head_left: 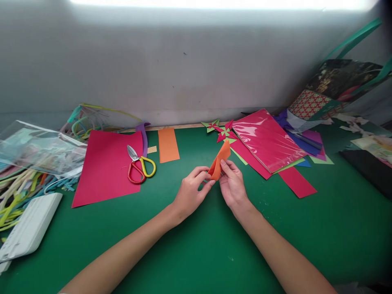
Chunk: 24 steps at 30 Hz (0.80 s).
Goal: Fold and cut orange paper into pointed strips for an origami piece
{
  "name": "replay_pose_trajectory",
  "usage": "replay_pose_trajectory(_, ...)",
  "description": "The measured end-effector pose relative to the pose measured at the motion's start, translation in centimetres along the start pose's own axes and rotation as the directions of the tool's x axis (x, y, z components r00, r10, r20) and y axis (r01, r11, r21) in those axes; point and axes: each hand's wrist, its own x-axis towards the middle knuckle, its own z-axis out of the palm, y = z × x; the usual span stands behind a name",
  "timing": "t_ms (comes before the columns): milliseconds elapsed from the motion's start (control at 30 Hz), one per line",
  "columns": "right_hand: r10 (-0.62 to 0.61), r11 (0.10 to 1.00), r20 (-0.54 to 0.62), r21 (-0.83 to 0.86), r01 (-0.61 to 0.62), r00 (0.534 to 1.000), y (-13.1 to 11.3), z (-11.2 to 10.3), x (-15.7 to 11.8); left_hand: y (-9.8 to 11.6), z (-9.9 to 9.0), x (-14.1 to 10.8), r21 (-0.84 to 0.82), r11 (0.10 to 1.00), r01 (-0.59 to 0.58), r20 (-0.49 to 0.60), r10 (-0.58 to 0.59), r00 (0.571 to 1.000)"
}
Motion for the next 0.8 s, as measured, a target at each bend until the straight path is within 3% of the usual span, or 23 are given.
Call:
replay_pose_trajectory(133,0.027,1.0,-0.014,-0.008,-0.027,1.0,0.4,-0.3,0.2,-0.3,0.0,-0.2,0.004,1.0,-0.002,-0.009,0.002,1.0)
replay_pose_trajectory(267,-0.015,1.0,-0.031,-0.023,0.014,0.999,0.6,-0.3,0.2,-0.3,0.4,-0.1,-0.136,0.981,0.139,-0.034,-0.145,0.989)
replay_pose_trajectory(367,-0.022,0.999,-0.026,-0.043,0.021,0.999,0.9,0.1,-0.3,0.0,0.6,0.3,-0.067,0.971,0.229,0.015,-0.229,0.973)
replay_pose_trajectory(800,0.011,1.0,-0.013,0.014,-0.011,1.0,1.8,0.7,-1.5,-1.0,0.6,0.7,-0.045,0.956,0.289,-0.043,-0.291,0.956)
